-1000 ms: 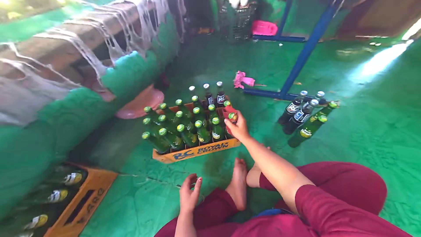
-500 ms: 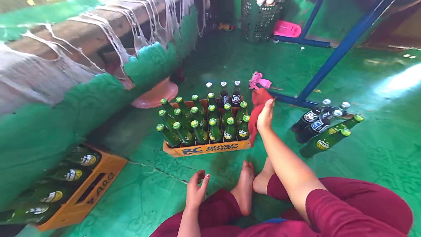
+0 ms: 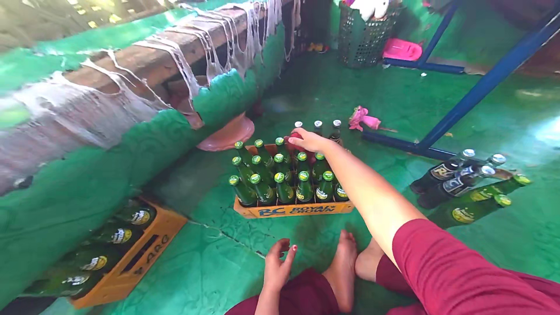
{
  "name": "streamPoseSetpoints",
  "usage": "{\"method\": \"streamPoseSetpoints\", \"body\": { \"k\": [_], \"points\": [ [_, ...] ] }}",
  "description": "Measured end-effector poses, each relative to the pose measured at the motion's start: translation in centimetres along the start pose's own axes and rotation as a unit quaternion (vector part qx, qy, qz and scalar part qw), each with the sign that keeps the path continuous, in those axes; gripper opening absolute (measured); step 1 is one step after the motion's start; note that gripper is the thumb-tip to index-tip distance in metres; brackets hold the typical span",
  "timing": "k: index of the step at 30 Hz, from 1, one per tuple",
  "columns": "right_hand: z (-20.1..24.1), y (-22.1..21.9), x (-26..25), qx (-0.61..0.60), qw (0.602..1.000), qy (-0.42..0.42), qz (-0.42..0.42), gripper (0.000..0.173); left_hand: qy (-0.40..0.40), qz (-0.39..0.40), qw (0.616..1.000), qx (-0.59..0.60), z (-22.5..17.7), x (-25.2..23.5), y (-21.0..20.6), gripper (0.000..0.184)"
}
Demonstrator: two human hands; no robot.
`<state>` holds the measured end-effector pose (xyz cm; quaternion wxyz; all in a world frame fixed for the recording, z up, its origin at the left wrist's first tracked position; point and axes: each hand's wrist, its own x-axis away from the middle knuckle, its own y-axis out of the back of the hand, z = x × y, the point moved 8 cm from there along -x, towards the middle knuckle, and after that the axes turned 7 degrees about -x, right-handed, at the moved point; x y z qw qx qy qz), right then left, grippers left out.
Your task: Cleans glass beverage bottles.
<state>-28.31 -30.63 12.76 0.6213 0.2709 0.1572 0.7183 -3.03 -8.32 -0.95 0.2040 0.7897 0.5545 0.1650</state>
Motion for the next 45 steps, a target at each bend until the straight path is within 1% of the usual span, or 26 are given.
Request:
{"method": "streamPoseSetpoints", "body": {
  "k": [1, 3, 4, 6, 7, 9, 11, 14, 15, 17, 18, 19, 21, 23, 25, 27, 30, 32, 34, 35, 36, 38, 40, 42, 44, 45],
  "points": [
    [0.0, -0.3, -0.3, 0.006, 1.000, 0.012, 0.011, 0.058, -0.001, 0.001, 1.000, 0.003, 0.1, -0.1, 0.0, 0.045],
    [-0.2, -0.5, -0.6, 0.044, 0.999, 0.029, 0.010, 0.068, -0.009, 0.002, 1.000, 0.004, 0.3, -0.1, -0.2, 0.045],
    [-0.2, -0.4, -0.3, 0.067, 0.997, 0.026, 0.007, 0.069, -0.013, 0.003, 1.000, 0.003, 0.3, -0.1, -0.3, 0.045],
    [0.0, 0.5, 0.5, 0.096, 0.995, 0.028, -0.019, 0.062, -0.015, 0.005, 1.000, 0.004, 0.0, -0.1, -0.3, 0.044],
    [0.4, 1.5, 1.2, 0.088, 0.994, 0.034, -0.046, 0.056, -0.016, 0.003, 1.000, 0.004, -0.2, -0.1, -0.2, 0.044],
    [1.4, 4.7, 3.3, 0.022, 0.985, 0.068, -0.159, 0.047, -0.017, 0.000, 1.000, 0.004, -0.3, 0.1, -0.1, 0.044],
    [2.8, 8.8, 6.9, -0.063, 0.953, 0.108, -0.275, 0.045, -0.017, -0.005, 1.000, 0.002, -0.5, 0.3, 0.1, 0.045],
    [3.9, 13.2, 15.4, -0.126, 0.886, 0.195, -0.402, 0.045, -0.010, 0.002, 1.000, -0.007, -0.7, 0.2, 0.2, 0.046],
    [3.5, 13.5, 18.4, -0.122, 0.865, 0.223, -0.432, 0.045, -0.013, 0.001, 1.000, -0.008, -0.8, 0.1, 0.1, 0.046],
    [1.5, 11.8, 23.0, -0.083, 0.848, 0.259, -0.455, 0.044, -0.020, 0.001, 1.000, -0.011, -1.0, 0.0, 0.0, 0.047],
    [-0.2, 9.7, 23.9, -0.068, 0.856, 0.251, -0.447, 0.043, -0.021, 0.003, 1.000, -0.013, -1.1, 0.1, -0.1, 0.048],
    [-2.5, 7.4, 23.6, -0.069, 0.872, 0.228, -0.427, 0.046, -0.024, 0.004, 1.000, -0.016, -1.2, 0.0, -0.3, 0.048],
    [-7.1, 2.3, 20.8, -0.120, 0.903, 0.164, -0.379, 0.064, -0.024, 0.010, 0.999, -0.021, -1.2, 0.2, -0.5, 0.047],
    [-10.1, -1.4, 18.8, -0.186, 0.896, 0.114, -0.387, 0.074, -0.021, 0.017, 0.999, -0.029, -1.1, 0.5, -0.5, 0.046],
    [-11.0, -2.2, 18.0, -0.253, 0.869, 0.079, -0.418, 0.071, -0.023, 0.010, 0.999, -0.036, -0.9, 0.6, -0.3, 0.045],
    [-10.3, -1.9, 17.9, -0.279, 0.861, 0.076, -0.418, 0.063, -0.018, 0.002, 0.999, -0.038, -0.8, 0.7, 0.1, 0.045],
    [-8.7, -0.8, 19.9, -0.301, 0.844, 0.121, -0.426, 0.054, -0.015, -0.007, 0.999, -0.034, -1.0, 0.7, 0.5, 0.044],
    [-6.4, 0.2, 22.8, -0.301, 0.821, 0.188, -0.448, 0.051, -0.032, -0.012, 0.999, -0.026, -1.3, 0.8, 0.3, 0.044],
    [-3.1, 1.1, 25.9, -0.284, 0.795, 0.291, -0.451, 0.048, -0.065, -0.022, 0.997, -0.024, -1.8, 0.9, 0.3, 0.043],
    [-1.4, 1.2, 27.1, -0.273, 0.792, 0.328, -0.435, 0.049, -0.085, -0.030, 0.996, -0.021, -2.1, 0.9, 0.3, 0.042],
    [0.1, 1.0, 27.8, -0.260, 0.800, 0.348, -0.413, 0.051, -0.105, -0.040, 0.994, -0.017, -2.5, 0.9, 0.3, 0.041],
    [1.6, -1.2, 27.6, -0.241, 0.834, 0.344, -0.357, 0.048, -0.140, -0.061, 0.988, 0.001, -3.3, 0.9, 0.5, 0.040],
    [1.1, -5.6, 25.8, -0.235, 0.870, 0.318, -0.294, 0.043, -0.173, -0.087, 0.981, 0.032, -3.8, 1.0, 0.9, 0.044],
    [-0.2, -10.5, 23.5, -0.238, 0.899, 0.282, -0.237, 0.047, -0.201, -0.115, 0.971, 0.065, -4.2, 1.5, 1.4, 0.053],
    [-0.7, -14.2, 22.1, -0.228, 0.908, 0.278, -0.214, 0.050, -0.218, -0.140, 0.962, 0.085, -4.7, 2.1, 2.0, 0.061],
    [-0.2, -15.4, 21.9, -0.208, 0.905, 0.303, -0.214, 0.050, -0.226, -0.152, 0.958, 0.095, -5.1, 2.4, 2.2, 0.064]
  ]
}}
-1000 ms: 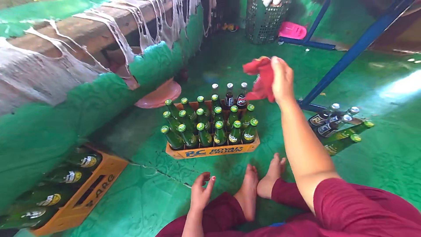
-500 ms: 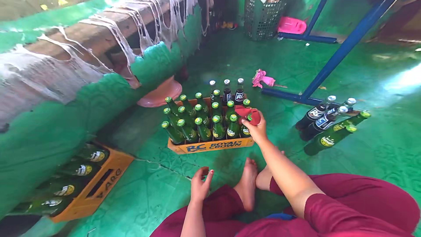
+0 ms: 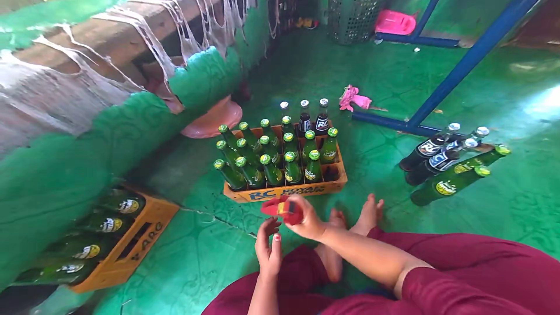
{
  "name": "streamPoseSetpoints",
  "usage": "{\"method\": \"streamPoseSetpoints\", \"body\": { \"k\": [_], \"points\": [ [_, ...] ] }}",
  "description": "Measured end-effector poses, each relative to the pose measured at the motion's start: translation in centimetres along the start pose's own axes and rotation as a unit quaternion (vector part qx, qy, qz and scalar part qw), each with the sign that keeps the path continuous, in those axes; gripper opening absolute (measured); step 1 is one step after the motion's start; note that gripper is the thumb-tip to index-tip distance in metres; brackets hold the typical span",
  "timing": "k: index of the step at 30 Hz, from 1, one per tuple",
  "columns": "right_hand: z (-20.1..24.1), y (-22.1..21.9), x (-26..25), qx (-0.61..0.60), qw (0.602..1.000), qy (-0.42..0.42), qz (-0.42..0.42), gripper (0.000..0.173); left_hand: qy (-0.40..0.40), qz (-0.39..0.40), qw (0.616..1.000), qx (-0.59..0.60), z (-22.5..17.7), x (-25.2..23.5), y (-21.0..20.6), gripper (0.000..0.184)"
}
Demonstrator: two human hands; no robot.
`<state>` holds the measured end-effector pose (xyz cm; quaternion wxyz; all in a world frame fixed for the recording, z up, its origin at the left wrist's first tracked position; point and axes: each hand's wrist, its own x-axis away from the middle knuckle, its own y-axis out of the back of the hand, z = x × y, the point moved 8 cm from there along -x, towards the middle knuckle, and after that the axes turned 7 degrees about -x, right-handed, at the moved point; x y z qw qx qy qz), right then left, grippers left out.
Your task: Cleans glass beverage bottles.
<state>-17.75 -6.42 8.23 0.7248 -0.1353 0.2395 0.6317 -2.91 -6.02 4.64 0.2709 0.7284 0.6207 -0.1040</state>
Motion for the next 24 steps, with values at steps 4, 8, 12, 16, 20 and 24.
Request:
{"method": "streamPoseSetpoints", "body": {
  "k": [4, 8, 12, 16, 20, 24],
  "points": [
    [0.0, -3.8, 3.4, 0.096, 0.978, 0.175, 0.059, 0.044, 0.033, -0.054, 0.997, 0.051, -0.1, 1.0, 0.8, 0.062],
    [-5.1, -3.1, 7.2, 0.154, 0.969, 0.167, 0.094, 0.038, 0.155, -0.107, 0.972, 0.143, 2.5, 0.0, 1.7, 0.074],
    [-8.5, -1.9, 7.8, 0.175, 0.968, 0.026, 0.180, 0.085, 0.248, -0.192, 0.902, 0.297, 4.8, 0.4, 2.4, 0.015],
    [-5.2, -4.8, 4.9, 0.111, 0.980, -0.064, 0.150, 0.080, 0.247, -0.181, 0.886, 0.349, 4.8, 0.0, 1.9, 0.024],
    [-4.7, -5.7, 5.4, 0.195, 0.975, 0.062, 0.084, 0.050, 0.334, -0.217, 0.842, 0.364, 5.1, 1.6, 1.4, 0.026],
    [-7.5, -2.9, 7.7, 0.266, 0.958, 0.043, 0.099, 0.061, 0.412, -0.287, 0.786, 0.361, 5.6, 3.1, 1.6, 0.038]
  ]
}}
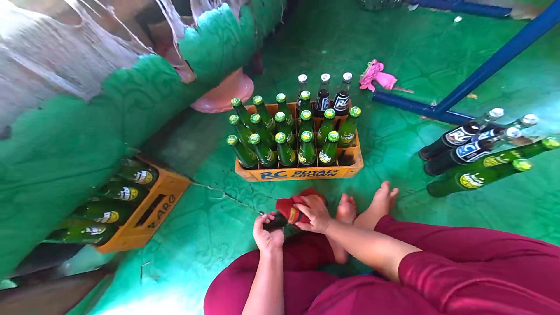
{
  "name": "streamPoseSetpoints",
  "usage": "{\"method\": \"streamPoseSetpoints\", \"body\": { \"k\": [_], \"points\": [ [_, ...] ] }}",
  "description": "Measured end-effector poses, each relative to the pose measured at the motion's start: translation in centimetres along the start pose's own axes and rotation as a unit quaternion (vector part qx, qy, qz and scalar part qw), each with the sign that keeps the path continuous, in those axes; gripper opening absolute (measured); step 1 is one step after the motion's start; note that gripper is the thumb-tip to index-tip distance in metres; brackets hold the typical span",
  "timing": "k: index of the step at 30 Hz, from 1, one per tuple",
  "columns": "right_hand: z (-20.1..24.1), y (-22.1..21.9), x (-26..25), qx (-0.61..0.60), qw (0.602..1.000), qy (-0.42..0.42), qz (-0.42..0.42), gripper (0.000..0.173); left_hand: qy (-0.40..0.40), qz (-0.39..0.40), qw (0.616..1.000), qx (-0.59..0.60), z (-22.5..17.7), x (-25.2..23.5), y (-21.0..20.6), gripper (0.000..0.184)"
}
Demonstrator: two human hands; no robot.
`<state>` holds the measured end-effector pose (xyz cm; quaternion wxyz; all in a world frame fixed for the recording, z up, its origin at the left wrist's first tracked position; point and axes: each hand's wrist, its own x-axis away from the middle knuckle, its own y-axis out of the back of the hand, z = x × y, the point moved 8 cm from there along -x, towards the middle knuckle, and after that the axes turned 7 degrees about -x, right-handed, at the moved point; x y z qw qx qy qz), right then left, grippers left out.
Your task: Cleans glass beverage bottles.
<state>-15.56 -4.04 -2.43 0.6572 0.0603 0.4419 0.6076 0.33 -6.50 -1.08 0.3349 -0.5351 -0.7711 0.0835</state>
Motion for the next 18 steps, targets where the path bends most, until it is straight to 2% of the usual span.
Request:
{"method": "streamPoseSetpoints", "body": {
  "k": [2, 3, 5, 8, 10, 12, 14, 18],
  "points": [
    [-2.2, 0.9, 0.5, -0.017, 0.991, -0.134, 0.021, 0.060, -0.052, 0.071, 0.996, -0.004, -0.9, 0.3, -0.8, 0.034],
    [-3.5, 1.4, 0.7, -0.066, 0.970, -0.233, 0.022, 0.052, -0.078, 0.103, 0.992, 0.003, -1.3, 0.4, -1.0, 0.032],
    [-5.1, 2.5, 0.8, -0.190, 0.899, -0.392, -0.051, 0.047, -0.117, 0.154, 0.980, 0.038, -2.3, 0.3, -0.9, 0.028],
    [-5.1, 2.6, 0.3, -0.333, 0.782, -0.507, -0.142, 0.041, -0.154, 0.250, 0.953, 0.071, -3.7, 0.0, -1.0, 0.021],
    [-5.1, 2.6, 0.0, -0.332, 0.755, -0.550, -0.130, 0.038, -0.166, 0.297, 0.937, 0.084, -4.4, -0.2, -1.2, 0.020],
    [-5.3, 2.7, -0.4, -0.275, 0.764, -0.582, -0.045, 0.042, -0.171, 0.308, 0.932, 0.087, -4.8, -0.3, -1.1, 0.019],
    [-5.4, 2.8, -0.8, -0.198, 0.779, -0.590, 0.077, 0.049, -0.180, 0.314, 0.929, 0.078, -5.0, -0.3, -1.1, 0.019],
    [-3.5, 3.6, -1.7, -0.054, 0.793, -0.537, 0.283, 0.053, -0.189, 0.319, 0.927, 0.050, -5.1, -0.2, -1.3, 0.018]
  ]
}}
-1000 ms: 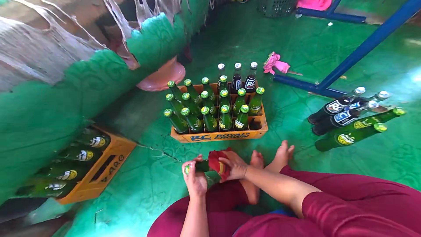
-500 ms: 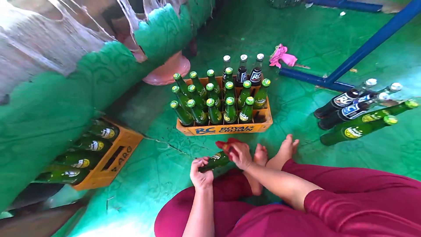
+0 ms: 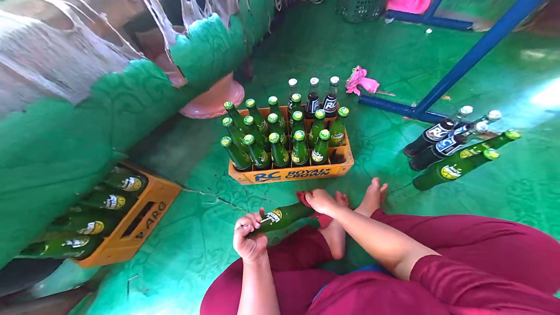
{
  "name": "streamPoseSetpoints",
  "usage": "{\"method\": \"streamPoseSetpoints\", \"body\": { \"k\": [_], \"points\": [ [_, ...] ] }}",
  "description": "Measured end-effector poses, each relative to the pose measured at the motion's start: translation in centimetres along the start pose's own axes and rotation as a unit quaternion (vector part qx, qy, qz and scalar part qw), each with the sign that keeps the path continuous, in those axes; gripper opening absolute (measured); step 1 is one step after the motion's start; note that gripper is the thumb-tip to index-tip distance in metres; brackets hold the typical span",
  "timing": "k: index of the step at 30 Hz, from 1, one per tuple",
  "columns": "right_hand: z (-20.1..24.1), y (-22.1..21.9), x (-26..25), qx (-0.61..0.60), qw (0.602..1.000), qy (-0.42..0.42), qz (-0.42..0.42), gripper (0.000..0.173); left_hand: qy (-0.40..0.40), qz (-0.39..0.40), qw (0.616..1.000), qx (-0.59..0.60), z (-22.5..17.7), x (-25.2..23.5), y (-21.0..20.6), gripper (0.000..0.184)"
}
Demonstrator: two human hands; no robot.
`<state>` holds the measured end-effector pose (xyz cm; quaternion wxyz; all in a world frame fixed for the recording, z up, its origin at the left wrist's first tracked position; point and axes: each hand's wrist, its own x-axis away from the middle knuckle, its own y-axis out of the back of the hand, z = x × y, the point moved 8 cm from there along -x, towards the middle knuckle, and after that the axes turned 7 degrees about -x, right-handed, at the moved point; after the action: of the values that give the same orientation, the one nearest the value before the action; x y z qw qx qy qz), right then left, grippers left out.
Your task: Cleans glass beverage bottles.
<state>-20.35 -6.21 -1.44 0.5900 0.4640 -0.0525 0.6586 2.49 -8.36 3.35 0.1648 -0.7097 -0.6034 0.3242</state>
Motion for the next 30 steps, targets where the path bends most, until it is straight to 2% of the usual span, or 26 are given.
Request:
{"method": "streamPoseSetpoints", "body": {
  "k": [2, 4, 5, 7, 8, 9, 10, 12, 13, 15, 17, 20, 22, 25, 27, 30],
  "points": [
    [2.0, -0.6, 1.2, 0.120, 0.991, 0.053, 0.023, 0.052, 0.005, 0.004, 0.999, -0.038, 0.4, 0.1, -0.5, 0.017],
    [5.0, -1.6, 3.1, 0.128, 0.973, 0.191, 0.002, 0.047, 0.016, -0.013, 0.994, -0.104, 1.3, 0.4, -1.0, 0.018],
    [6.6, -1.9, 4.5, 0.083, 0.952, 0.294, -0.031, 0.045, 0.022, -0.023, 0.992, -0.122, 1.7, 0.4, -1.4, 0.017],
    [9.4, -2.0, 7.5, 0.000, 0.868, 0.488, -0.093, 0.047, 0.035, -0.027, 0.995, -0.089, 2.2, 0.4, -2.4, 0.013],
    [10.4, -1.9, 8.6, -0.006, 0.834, 0.543, -0.102, 0.051, 0.052, -0.025, 0.997, -0.049, 2.3, 0.6, -2.8, 0.030],
    [11.0, -1.9, 9.2, 0.009, 0.825, 0.558, -0.087, 0.054, 0.085, -0.030, 0.996, -0.011, 2.5, 1.0, -3.2, 0.051],
    [11.3, -1.9, 9.5, 0.035, 0.835, 0.546, -0.059, 0.055, 0.126, -0.041, 0.991, 0.017, 2.9, 1.4, -3.6, 0.067],
    [11.2, -1.8, 9.7, 0.085, 0.846, 0.525, -0.027, 0.047, 0.180, -0.099, 0.976, 0.066, 3.5, 2.0, -3.6, 0.077],
    [10.9, -1.5, 10.1, 0.098, 0.839, 0.533, -0.038, 0.042, 0.186, -0.059, 0.979, 0.062, 3.8, 1.9, -3.7, 0.079],
    [9.9, -0.1, 11.3, 0.106, 0.819, 0.554, -0.108, 0.035, 0.193, 0.037, 0.979, 0.044, 4.5, 1.8, -4.4, 0.089],
    [8.6, 3.0, 12.2, 0.089, 0.823, 0.528, -0.192, 0.030, 0.222, 0.098, 0.969, 0.050, 5.3, 2.0, -5.1, 0.091],
    [4.6, 9.4, 11.8, 0.007, 0.873, 0.409, -0.266, 0.029, 0.257, 0.092, 0.962, -0.002, 6.2, 2.4, -4.0, 0.095],
    [0.8, 13.6, 11.8, -0.059, 0.883, 0.345, -0.313, 0.032, 0.252, 0.073, 0.965, -0.020, 6.1, 2.2, -3.2, 0.093],
    [-4.6, 18.6, 12.9, -0.121, 0.849, 0.296, -0.420, 0.038, 0.232, 0.026, 0.972, -0.025, 5.6, 1.6, -1.9, 0.083],
    [-7.0, 21.1, 14.4, -0.141, 0.813, 0.304, -0.477, 0.037, 0.231, -0.008, 0.972, -0.029, 5.4, 1.5, -1.2, 0.079],
    [-8.7, 24.5, 17.6, -0.128, 0.794, 0.303, -0.511, 0.034, 0.243, -0.061, 0.967, -0.040, 5.3, 1.4, -0.5, 0.082]
  ]
}}
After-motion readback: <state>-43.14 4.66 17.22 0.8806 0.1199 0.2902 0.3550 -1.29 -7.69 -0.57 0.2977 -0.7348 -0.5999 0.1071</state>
